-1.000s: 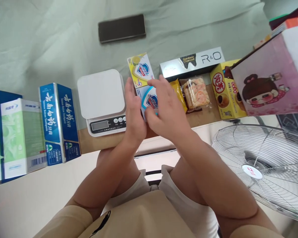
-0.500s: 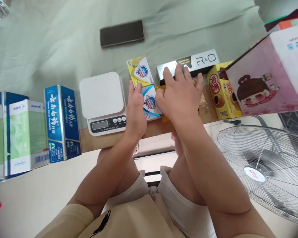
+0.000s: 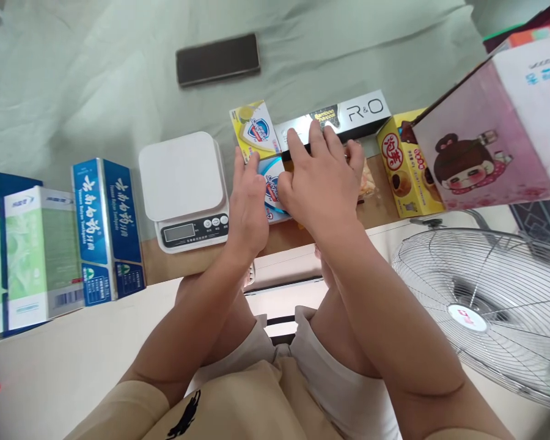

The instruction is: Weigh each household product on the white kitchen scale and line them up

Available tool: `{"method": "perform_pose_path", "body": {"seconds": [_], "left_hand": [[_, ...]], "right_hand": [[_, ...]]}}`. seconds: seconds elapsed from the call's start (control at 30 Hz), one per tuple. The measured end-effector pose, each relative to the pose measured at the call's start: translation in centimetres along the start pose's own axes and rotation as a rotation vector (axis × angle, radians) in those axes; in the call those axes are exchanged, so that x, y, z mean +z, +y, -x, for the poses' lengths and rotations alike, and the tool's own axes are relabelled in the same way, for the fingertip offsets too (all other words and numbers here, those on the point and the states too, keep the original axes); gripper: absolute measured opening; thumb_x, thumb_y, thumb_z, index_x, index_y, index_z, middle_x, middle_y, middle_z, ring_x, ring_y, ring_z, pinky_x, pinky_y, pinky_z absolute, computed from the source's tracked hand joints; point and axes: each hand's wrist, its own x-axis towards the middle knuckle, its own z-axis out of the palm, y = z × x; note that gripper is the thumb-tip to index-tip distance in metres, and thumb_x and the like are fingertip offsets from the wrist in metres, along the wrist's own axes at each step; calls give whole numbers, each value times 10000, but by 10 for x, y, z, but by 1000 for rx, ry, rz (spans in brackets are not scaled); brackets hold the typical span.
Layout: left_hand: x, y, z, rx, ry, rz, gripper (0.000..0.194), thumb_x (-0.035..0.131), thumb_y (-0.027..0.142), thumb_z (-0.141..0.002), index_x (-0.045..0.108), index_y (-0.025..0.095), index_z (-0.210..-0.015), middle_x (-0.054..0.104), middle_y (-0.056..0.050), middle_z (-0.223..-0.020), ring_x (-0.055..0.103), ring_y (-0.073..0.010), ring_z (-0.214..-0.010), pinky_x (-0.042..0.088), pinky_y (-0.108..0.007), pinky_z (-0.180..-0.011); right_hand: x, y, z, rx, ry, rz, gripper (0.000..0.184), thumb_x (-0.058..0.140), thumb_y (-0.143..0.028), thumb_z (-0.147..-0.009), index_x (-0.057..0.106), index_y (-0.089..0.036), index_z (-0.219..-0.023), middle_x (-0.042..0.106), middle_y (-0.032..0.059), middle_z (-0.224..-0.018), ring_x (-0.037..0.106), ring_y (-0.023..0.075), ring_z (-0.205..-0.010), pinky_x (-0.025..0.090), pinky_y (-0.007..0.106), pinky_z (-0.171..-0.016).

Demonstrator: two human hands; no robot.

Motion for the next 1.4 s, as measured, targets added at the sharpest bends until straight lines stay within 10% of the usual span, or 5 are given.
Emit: {"method": "perform_pose_path", "body": {"seconds": [0.37,0.6,0.83,1.4], "left_hand": [[8,-4,2,31,52,122,952,228,884,-907,436,199,-1534,146,-138,-1795,71,-236,-1701,116,-436,-1396],[10,-2,9,125,88,121,879,263,819,-952,381,182,-1545,93,-174,-1796,159,-223,-1689,127,-404,-1395],[10,-7,6,76,83,137,881,250,847,-936,402,214,-1530,157,-143,-1790,153,-222,-1690,138,-396,-1395],[10,-8,6,71,86,143,914,260,852,-933,406,181,-1536,174,-174,-1782,173,-230,-1686,111,-402,-1395]], "right_hand": [[4,7,6,5,162,-188,425,454,-248,-908,673,-226,-1271,612,114,-1530,474,346,-1524,293,622,-1284],[0,13,32,-27,40,-186,381,452,-176,-940,711,-258,-1207,606,73,-1549,411,345,-1578,203,666,-1325],[3,34,31,-83,38,-170,372,590,-379,-926,693,-309,-1277,615,51,-1544,384,432,-1577,212,746,-1281],[-2,42,28,40,66,-132,446,547,-231,-883,684,-284,-1305,553,82,-1602,366,443,-1586,130,809,-1276]]}}
